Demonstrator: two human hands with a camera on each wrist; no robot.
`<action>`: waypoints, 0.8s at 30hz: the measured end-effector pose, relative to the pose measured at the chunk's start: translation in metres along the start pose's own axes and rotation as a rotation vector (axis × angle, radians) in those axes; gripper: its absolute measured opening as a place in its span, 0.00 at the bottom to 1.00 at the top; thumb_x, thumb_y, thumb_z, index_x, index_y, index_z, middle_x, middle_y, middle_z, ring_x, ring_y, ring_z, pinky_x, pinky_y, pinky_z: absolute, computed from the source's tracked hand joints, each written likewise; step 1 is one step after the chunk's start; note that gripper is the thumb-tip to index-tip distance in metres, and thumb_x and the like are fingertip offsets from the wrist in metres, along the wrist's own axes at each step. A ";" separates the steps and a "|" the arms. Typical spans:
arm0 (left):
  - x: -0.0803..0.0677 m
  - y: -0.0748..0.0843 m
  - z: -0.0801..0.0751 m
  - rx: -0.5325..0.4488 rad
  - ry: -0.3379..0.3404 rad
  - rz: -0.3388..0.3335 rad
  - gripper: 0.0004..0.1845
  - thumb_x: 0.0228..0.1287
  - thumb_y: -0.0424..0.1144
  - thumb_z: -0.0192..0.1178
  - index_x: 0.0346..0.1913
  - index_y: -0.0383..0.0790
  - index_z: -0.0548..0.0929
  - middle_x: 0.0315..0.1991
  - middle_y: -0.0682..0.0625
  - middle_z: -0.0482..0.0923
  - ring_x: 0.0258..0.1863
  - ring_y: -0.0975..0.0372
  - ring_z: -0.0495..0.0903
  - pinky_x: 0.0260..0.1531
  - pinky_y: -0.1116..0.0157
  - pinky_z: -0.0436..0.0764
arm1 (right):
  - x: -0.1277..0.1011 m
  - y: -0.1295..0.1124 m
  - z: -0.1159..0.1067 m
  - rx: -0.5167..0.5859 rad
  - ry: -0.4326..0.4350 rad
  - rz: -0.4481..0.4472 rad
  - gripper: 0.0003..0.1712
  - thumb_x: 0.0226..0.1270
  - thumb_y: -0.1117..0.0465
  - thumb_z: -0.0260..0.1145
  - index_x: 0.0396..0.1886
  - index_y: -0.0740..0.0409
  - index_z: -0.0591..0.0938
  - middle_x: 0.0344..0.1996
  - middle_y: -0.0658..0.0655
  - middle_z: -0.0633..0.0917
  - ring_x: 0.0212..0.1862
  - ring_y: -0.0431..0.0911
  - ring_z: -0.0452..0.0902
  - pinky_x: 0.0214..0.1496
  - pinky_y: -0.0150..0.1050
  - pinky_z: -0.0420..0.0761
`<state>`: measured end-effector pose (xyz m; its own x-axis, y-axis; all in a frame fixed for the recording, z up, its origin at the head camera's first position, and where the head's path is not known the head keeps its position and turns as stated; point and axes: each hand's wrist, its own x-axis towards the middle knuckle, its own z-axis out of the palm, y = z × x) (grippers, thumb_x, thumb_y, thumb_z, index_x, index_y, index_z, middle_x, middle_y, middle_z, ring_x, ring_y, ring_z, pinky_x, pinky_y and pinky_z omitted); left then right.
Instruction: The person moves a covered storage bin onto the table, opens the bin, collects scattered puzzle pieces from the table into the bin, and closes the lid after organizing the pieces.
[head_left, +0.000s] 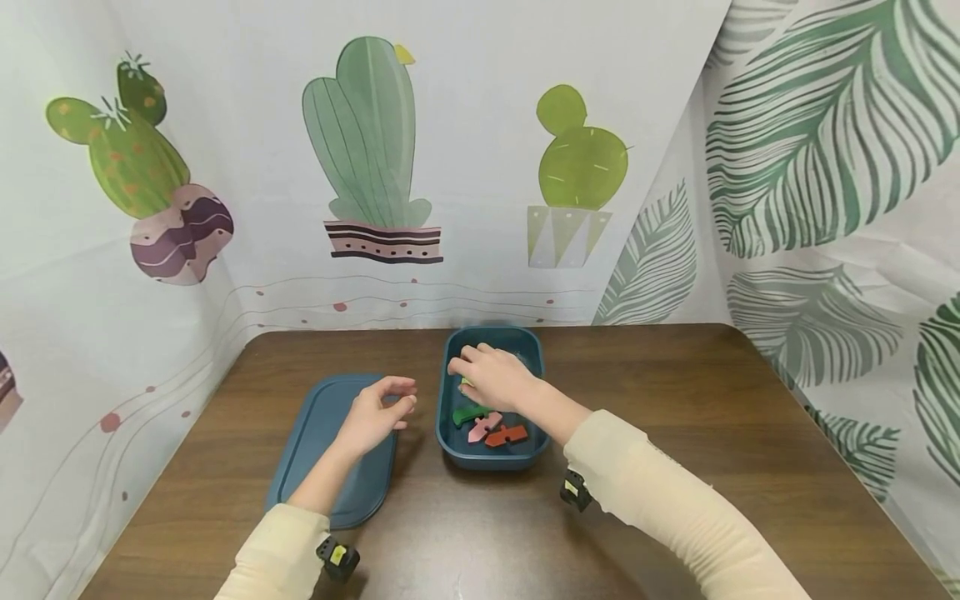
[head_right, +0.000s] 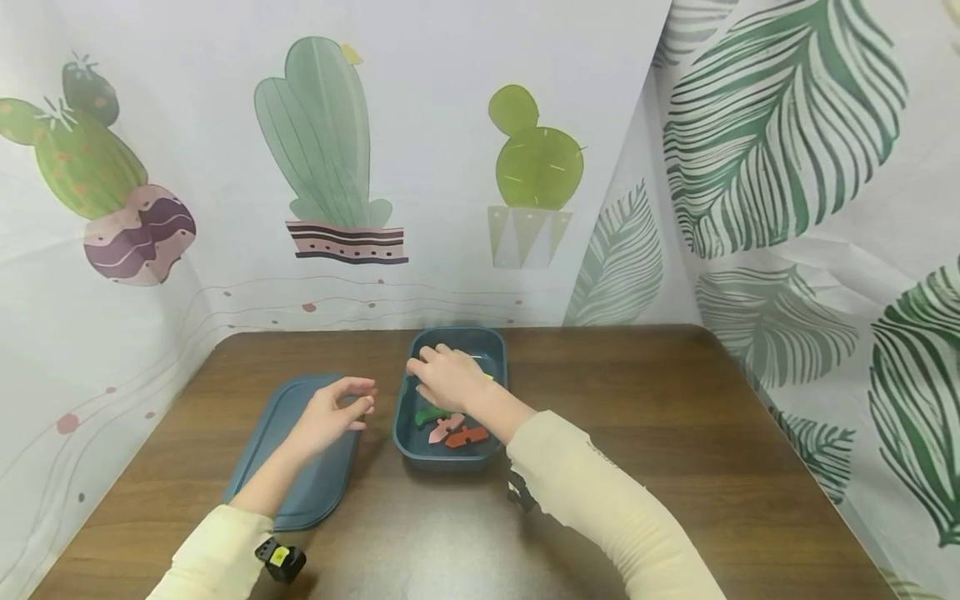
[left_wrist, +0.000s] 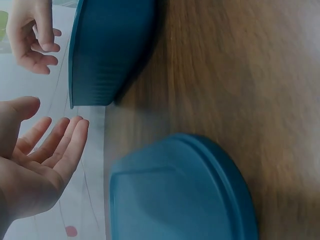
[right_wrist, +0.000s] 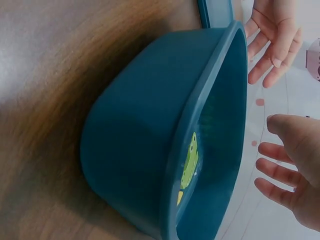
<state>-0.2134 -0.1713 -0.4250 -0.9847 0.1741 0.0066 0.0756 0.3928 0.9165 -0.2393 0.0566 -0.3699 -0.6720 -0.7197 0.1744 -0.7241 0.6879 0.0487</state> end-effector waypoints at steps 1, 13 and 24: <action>-0.001 0.000 -0.001 0.010 0.000 0.002 0.16 0.63 0.37 0.56 0.54 0.40 0.75 0.53 0.38 0.75 0.46 0.49 0.79 0.32 0.64 0.84 | 0.000 -0.001 0.000 -0.004 0.001 -0.004 0.15 0.63 0.55 0.62 0.50 0.48 0.77 0.42 0.51 0.78 0.41 0.45 0.74 0.38 0.35 0.79; -0.014 -0.008 -0.017 0.139 0.060 0.066 0.14 0.63 0.38 0.57 0.51 0.41 0.77 0.49 0.41 0.78 0.40 0.52 0.82 0.30 0.66 0.83 | 0.008 -0.014 0.002 0.029 -0.007 -0.017 0.14 0.66 0.53 0.59 0.50 0.48 0.77 0.42 0.51 0.78 0.42 0.45 0.74 0.40 0.34 0.78; -0.025 -0.013 -0.039 0.298 0.129 0.124 0.14 0.62 0.38 0.58 0.50 0.40 0.78 0.47 0.43 0.80 0.40 0.52 0.82 0.31 0.64 0.83 | 0.015 -0.030 0.001 0.076 -0.029 -0.008 0.15 0.66 0.52 0.58 0.51 0.49 0.78 0.44 0.50 0.79 0.46 0.44 0.75 0.47 0.34 0.78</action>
<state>-0.1960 -0.2156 -0.4215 -0.9753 0.1291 0.1790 0.2201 0.6253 0.7487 -0.2279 0.0251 -0.3692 -0.6696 -0.7283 0.1457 -0.7384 0.6740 -0.0247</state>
